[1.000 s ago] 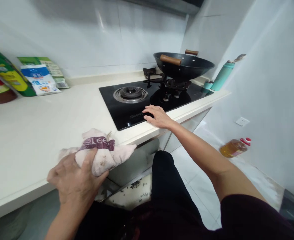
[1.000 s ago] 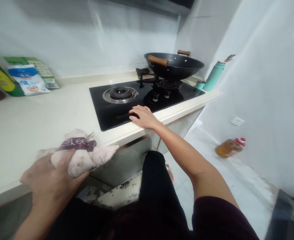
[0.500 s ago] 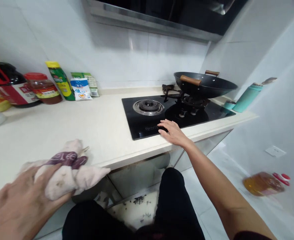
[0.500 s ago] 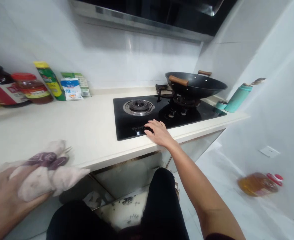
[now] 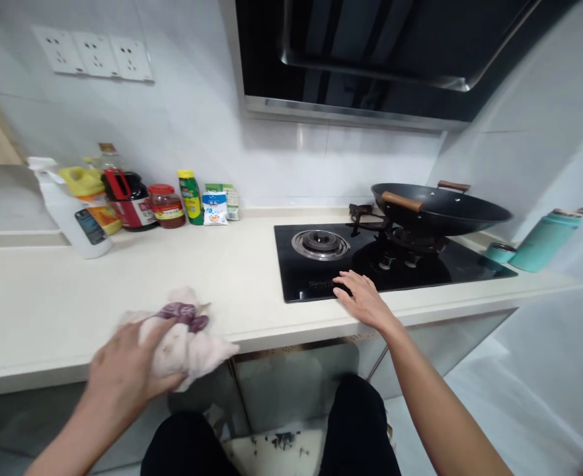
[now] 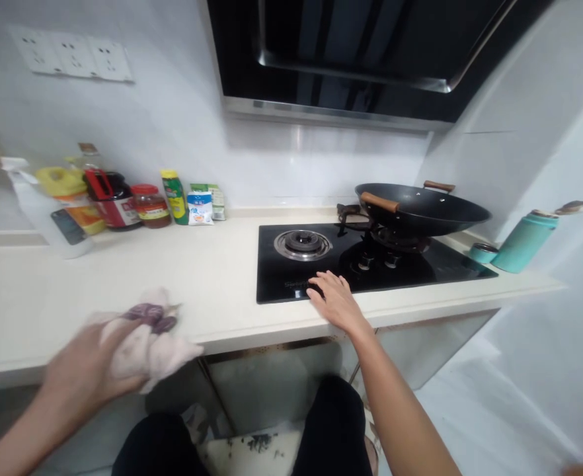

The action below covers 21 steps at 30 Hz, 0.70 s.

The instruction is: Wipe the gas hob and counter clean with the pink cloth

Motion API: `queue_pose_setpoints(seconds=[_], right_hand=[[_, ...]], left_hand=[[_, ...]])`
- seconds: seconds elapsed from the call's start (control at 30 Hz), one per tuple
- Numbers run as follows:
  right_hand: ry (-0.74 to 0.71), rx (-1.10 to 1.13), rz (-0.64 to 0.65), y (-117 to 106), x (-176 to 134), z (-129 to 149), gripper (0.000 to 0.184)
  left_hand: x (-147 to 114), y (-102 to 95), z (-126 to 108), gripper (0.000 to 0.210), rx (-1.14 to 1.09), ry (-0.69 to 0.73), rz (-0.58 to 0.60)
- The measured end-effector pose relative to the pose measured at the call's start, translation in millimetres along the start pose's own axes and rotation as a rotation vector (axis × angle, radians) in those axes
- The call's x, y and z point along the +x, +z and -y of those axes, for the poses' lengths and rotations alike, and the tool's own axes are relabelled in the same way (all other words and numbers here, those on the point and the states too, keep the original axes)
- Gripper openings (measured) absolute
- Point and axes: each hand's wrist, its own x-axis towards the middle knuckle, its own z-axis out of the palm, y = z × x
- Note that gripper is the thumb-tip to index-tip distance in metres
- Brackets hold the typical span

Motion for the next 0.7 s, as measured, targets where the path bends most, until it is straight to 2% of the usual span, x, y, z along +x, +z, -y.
queue_pose_setpoints(seconds=[0.13,0.27,0.33,0.4,0.47,0.53,0.6,0.7], right_hand=[[-0.006,0.032,-0.011,3,0,-2,0.041],[-0.006,0.064,-0.033,6,-1,-4,0.042],[-0.008,0.068,-0.041,8,-1,-6,0.043],[-0.014,0.06,-0.046,10,0,-9,0.043],[-0.018,0.047,-0.044,12,0,-13,0.043],[-0.017,0.032,-0.041,14,1,-16,0.043],[-0.02,0.024,-0.035,16,0,-19,0.045],[-0.029,0.02,-0.028,18,-1,-21,0.047]], left_hand=[[14,-18.8,-89,0.079,-0.218,0.169,-0.047],[24,-26.7,-179,0.077,-0.38,0.295,-0.026],[27,-28.6,-210,0.075,-0.405,0.321,-0.049],[28,-29.9,-225,0.073,-0.426,0.34,-0.073],[28,-30.9,-222,0.07,-0.454,0.361,-0.076],[27,-31.6,-202,0.068,-0.483,0.38,-0.058],[24,-31.6,-170,0.067,-0.493,0.373,-0.031],[18,-31.0,-107,0.069,-0.433,0.304,0.05]])
